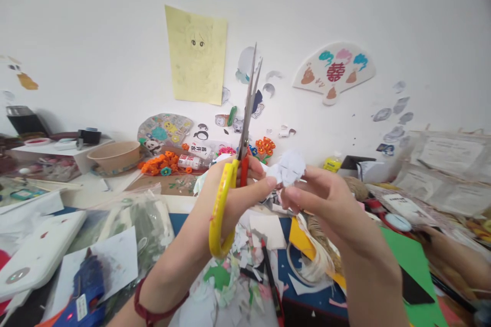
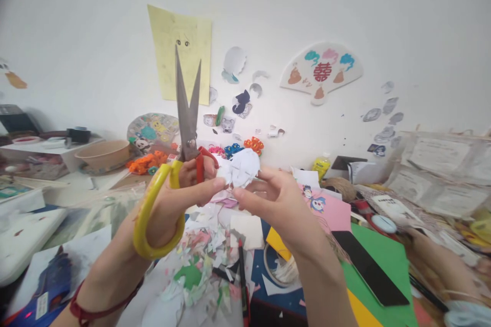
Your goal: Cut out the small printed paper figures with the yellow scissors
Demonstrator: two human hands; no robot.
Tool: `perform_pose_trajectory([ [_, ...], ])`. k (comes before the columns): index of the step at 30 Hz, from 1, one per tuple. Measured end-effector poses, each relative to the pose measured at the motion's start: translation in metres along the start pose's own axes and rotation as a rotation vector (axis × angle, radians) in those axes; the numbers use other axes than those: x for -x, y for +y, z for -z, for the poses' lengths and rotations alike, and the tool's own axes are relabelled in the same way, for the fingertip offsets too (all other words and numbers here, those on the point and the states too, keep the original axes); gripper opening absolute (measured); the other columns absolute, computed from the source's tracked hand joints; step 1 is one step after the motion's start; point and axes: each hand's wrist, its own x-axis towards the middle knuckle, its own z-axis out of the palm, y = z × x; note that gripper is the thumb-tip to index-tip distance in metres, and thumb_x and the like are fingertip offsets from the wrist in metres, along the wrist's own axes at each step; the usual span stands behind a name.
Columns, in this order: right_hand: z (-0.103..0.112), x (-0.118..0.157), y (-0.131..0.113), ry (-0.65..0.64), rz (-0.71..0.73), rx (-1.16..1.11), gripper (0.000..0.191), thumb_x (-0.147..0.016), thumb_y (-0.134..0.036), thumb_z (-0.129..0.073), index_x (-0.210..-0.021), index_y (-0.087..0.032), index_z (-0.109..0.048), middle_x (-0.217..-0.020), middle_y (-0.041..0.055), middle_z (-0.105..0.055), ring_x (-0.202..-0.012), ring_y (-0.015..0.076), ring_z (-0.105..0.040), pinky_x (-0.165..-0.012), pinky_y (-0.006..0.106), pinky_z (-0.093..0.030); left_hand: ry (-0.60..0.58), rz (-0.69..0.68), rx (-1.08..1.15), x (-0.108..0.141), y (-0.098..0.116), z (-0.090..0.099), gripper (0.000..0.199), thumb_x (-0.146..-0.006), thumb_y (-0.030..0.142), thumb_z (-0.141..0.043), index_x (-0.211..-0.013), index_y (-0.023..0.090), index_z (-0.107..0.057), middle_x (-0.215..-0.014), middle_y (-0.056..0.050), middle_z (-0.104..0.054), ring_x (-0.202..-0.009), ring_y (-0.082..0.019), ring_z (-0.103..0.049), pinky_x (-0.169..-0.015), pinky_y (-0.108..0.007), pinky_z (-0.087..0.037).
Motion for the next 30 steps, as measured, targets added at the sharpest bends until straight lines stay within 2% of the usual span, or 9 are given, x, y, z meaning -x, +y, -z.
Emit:
perform_pose_trajectory([
  [3, 0.0059, -0.0003, -0.0002, -0.029, 0.018, 0.163, 0.023, -0.076, -0.029, -0.083, -0.095, -0.020, -0.072, -0.081, 0.0022, -0.072, -0.071, 0.0157, -0.065, -0.064, 0.027, -0.053, 0.019, 0.049, 0.091, -0.0007, 0.0022, -0.0008, 0.025, -0.072, 0.030, -0.078, -0.072, 0.020, -0.055, -0.055, 0.006, -0.049, -0.055, -0.010, -0.044, -0.056, -0.027, -0.033],
  [6, 0.0072, 0.0002, -0.0012, 0.111, 0.134, 0.362, 0.043, -0.075, -0.032, -0.084, -0.114, -0.024, -0.069, -0.098, 0.0039, -0.073, -0.074, 0.0163, -0.067, -0.064, 0.029, -0.055, 0.024, 0.143, 0.184, -0.0030, 0.0032, -0.0008, 0.028, -0.070, 0.032, -0.079, -0.072, 0.020, -0.053, -0.046, 0.007, -0.044, -0.049, -0.010, -0.041, -0.052, -0.027, -0.032],
  [10, 0.0031, -0.0006, -0.0031, 0.340, 0.605, 0.645, 0.066, -0.074, -0.027, -0.086, -0.133, -0.030, -0.057, -0.126, 0.0069, -0.065, -0.102, 0.0222, -0.066, -0.081, 0.035, -0.057, -0.082, 0.248, 0.300, -0.0070, 0.0022, 0.0006, 0.032, -0.067, 0.032, -0.079, -0.065, 0.020, -0.050, -0.044, 0.006, -0.045, -0.045, -0.009, -0.040, -0.050, -0.027, -0.036],
  [12, 0.0016, -0.0012, -0.0037, 0.349, 0.830, 0.803, 0.060, -0.076, -0.020, -0.084, -0.130, -0.028, -0.060, -0.126, 0.0082, -0.065, -0.115, 0.0257, -0.062, -0.094, 0.040, -0.054, -0.121, 0.280, 0.355, -0.0081, 0.0014, 0.0006, 0.033, -0.065, 0.031, -0.081, -0.061, 0.019, -0.050, -0.044, 0.006, -0.045, -0.045, -0.008, -0.039, -0.049, -0.026, -0.036],
  [14, 0.0012, -0.0012, -0.0037, 0.314, 0.937, 0.881, 0.048, -0.079, -0.013, -0.080, -0.122, -0.027, -0.065, -0.119, 0.0082, -0.068, -0.114, 0.0254, -0.064, -0.096, 0.041, -0.052, -0.137, 0.310, 0.380, -0.0079, 0.0010, -0.0004, 0.033, -0.066, 0.029, -0.081, -0.057, 0.018, -0.051, -0.044, 0.005, -0.045, -0.044, -0.007, -0.038, -0.048, -0.025, -0.035],
  [18, 0.0016, 0.0000, -0.0021, 0.284, 0.929, 0.858, 0.032, -0.082, -0.007, -0.076, -0.108, -0.025, -0.069, -0.100, 0.0050, -0.074, -0.096, 0.0212, -0.069, -0.086, 0.038, -0.054, -0.181, 0.327, 0.327, -0.0058, 0.0016, -0.0036, 0.035, -0.078, 0.029, -0.070, -0.050, 0.018, -0.052, -0.046, 0.002, -0.046, -0.046, -0.009, -0.044, -0.051, -0.026, -0.040],
  [22, 0.0002, 0.0017, -0.0023, 0.300, 0.887, 0.721, 0.027, -0.083, -0.004, -0.074, -0.099, -0.025, -0.071, -0.091, 0.0010, -0.074, -0.087, 0.0182, -0.069, -0.079, 0.036, -0.054, -0.163, 0.260, 0.305, -0.0045, 0.0014, -0.0031, 0.030, -0.082, 0.033, -0.068, -0.057, 0.017, -0.063, -0.045, 0.000, -0.049, -0.046, -0.011, -0.046, -0.051, -0.027, -0.040],
  [26, -0.0018, 0.0049, -0.0040, 0.358, 0.722, 0.564, 0.020, -0.083, -0.009, -0.075, -0.092, -0.027, -0.072, -0.084, -0.0029, -0.073, -0.077, 0.0134, -0.065, -0.071, 0.029, -0.052, -0.176, 0.222, 0.313, -0.0042, 0.0013, -0.0013, 0.026, -0.085, 0.035, -0.067, -0.066, 0.017, -0.067, -0.046, 0.001, -0.049, -0.047, -0.011, -0.046, -0.052, -0.027, -0.039],
  [30, -0.0014, 0.0070, -0.0040, 0.375, 0.559, 0.406, 0.015, -0.083, -0.014, -0.077, -0.087, -0.028, -0.075, -0.082, -0.0040, -0.073, -0.076, 0.0114, -0.065, -0.071, 0.025, -0.053, -0.164, 0.144, 0.268, -0.0045, 0.0007, -0.0035, 0.034, -0.085, 0.035, -0.066, -0.058, 0.018, -0.054, -0.045, 0.003, -0.043, -0.047, -0.010, -0.042, -0.051, -0.027, -0.036],
])
